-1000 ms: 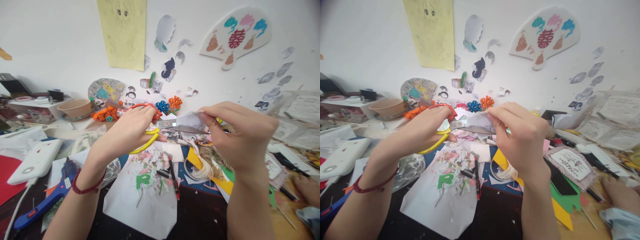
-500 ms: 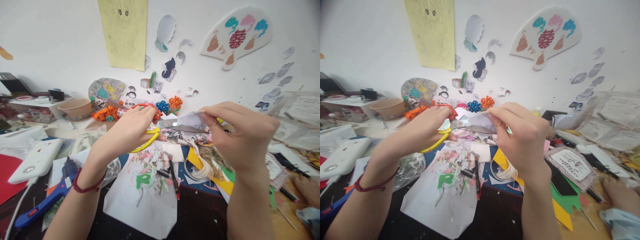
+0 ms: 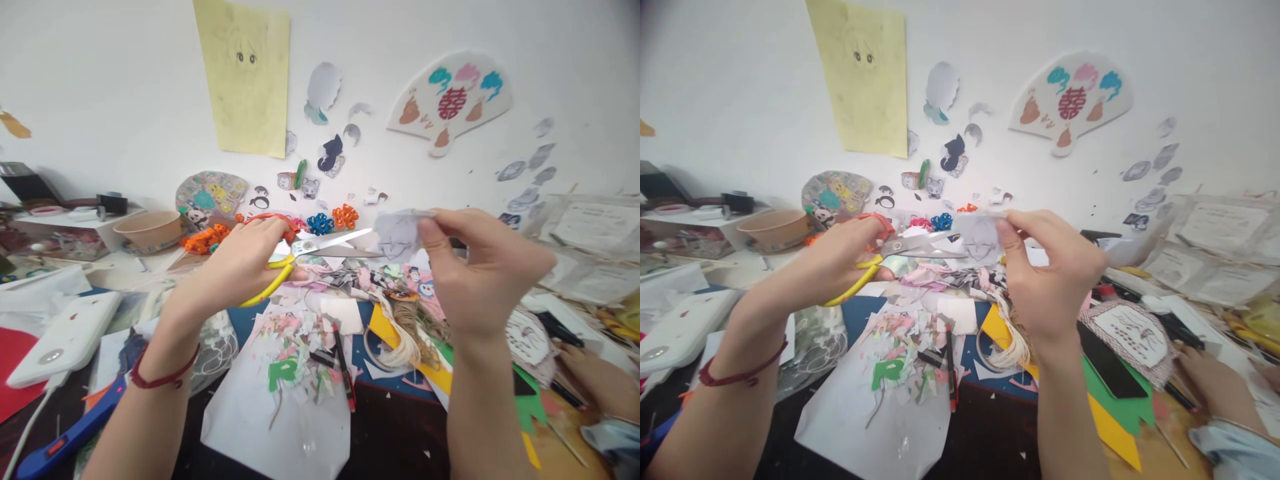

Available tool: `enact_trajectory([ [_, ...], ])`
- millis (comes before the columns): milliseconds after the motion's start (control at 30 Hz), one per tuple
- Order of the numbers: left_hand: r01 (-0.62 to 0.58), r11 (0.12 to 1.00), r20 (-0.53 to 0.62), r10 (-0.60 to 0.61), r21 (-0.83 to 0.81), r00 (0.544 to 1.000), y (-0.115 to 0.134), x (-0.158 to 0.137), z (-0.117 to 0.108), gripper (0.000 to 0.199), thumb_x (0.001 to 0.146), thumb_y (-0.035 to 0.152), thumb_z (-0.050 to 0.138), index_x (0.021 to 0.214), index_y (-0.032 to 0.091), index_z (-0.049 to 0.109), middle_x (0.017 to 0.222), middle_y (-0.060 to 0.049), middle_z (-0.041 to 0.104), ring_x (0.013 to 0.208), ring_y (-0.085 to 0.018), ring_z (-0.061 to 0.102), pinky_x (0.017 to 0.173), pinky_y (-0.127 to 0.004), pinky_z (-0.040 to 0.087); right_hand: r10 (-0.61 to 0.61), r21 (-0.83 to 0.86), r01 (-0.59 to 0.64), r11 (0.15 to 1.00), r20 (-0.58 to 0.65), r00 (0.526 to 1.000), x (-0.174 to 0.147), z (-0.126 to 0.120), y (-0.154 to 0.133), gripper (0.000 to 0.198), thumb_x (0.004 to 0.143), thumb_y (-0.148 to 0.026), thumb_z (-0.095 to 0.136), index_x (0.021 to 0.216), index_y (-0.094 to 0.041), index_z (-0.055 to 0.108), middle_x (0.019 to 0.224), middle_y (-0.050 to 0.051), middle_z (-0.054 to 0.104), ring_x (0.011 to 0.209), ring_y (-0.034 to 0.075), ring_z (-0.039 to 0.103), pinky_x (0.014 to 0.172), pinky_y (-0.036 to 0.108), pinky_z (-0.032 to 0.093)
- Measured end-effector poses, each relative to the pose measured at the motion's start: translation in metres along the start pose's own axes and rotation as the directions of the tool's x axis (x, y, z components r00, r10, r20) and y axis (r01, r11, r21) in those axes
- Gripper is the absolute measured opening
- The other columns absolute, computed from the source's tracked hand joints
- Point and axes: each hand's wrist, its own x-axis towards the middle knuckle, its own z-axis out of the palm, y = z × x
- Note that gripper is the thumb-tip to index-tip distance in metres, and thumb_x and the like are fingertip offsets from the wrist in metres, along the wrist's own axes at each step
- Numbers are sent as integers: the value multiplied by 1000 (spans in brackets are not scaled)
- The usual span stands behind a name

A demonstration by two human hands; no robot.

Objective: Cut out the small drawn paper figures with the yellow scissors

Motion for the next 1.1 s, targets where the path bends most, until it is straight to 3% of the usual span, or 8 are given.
enact_trajectory([
  [100,88,978,-40,-97,-188,994,-2,2,-2,33,87,49,55,103,21,48,93,-5,59,80,-22,55,69,-33,41,195,176,-159,972,-208,959,-2,8,5,3,77,-20,79,79,-21,77,68,0,71,60,17,64,59,33,54],
  [233,45,913,-160,-119,-406,980,16,5,5,36,85,48,53,105,18,50,90,-3,57,78,-20,52,72,-33,40,422,371,-316,873,-249,872,-8,16,5,9,77,-25,81,81,-18,78,73,1,73,66,17,68,64,33,57],
  [300,19,886,-145,-97,-464,985,29,6,10,36,83,47,54,104,18,51,89,-3,57,77,-20,52,71,-33,39,469,409,-344,845,-260,844,-10,19,3,12,76,-26,82,83,-17,78,77,2,75,69,17,69,68,34,58],
  [500,54,873,-122,-129,-485,984,47,5,20,32,83,43,58,104,21,50,95,-3,59,81,-21,52,73,-34,39,433,437,-292,851,-266,861,-15,25,-7,9,79,-24,80,78,-17,76,69,1,70,65,15,65,64,30,55],
  [667,42,880,-145,-125,-472,982,48,3,21,27,84,45,58,93,22,46,88,-1,54,77,-20,50,69,-32,37,352,395,-238,887,-247,903,-16,28,-15,6,82,-23,77,81,-17,76,72,2,70,69,16,67,65,31,56],
  [1100,20,882,-166,-111,-471,980,47,4,22,27,83,34,65,102,22,50,100,-3,61,83,-20,54,73,-33,39,277,344,-205,916,-175,945,-17,26,-25,4,85,-14,72,85,-15,76,80,4,74,76,19,69,70,34,54],
])
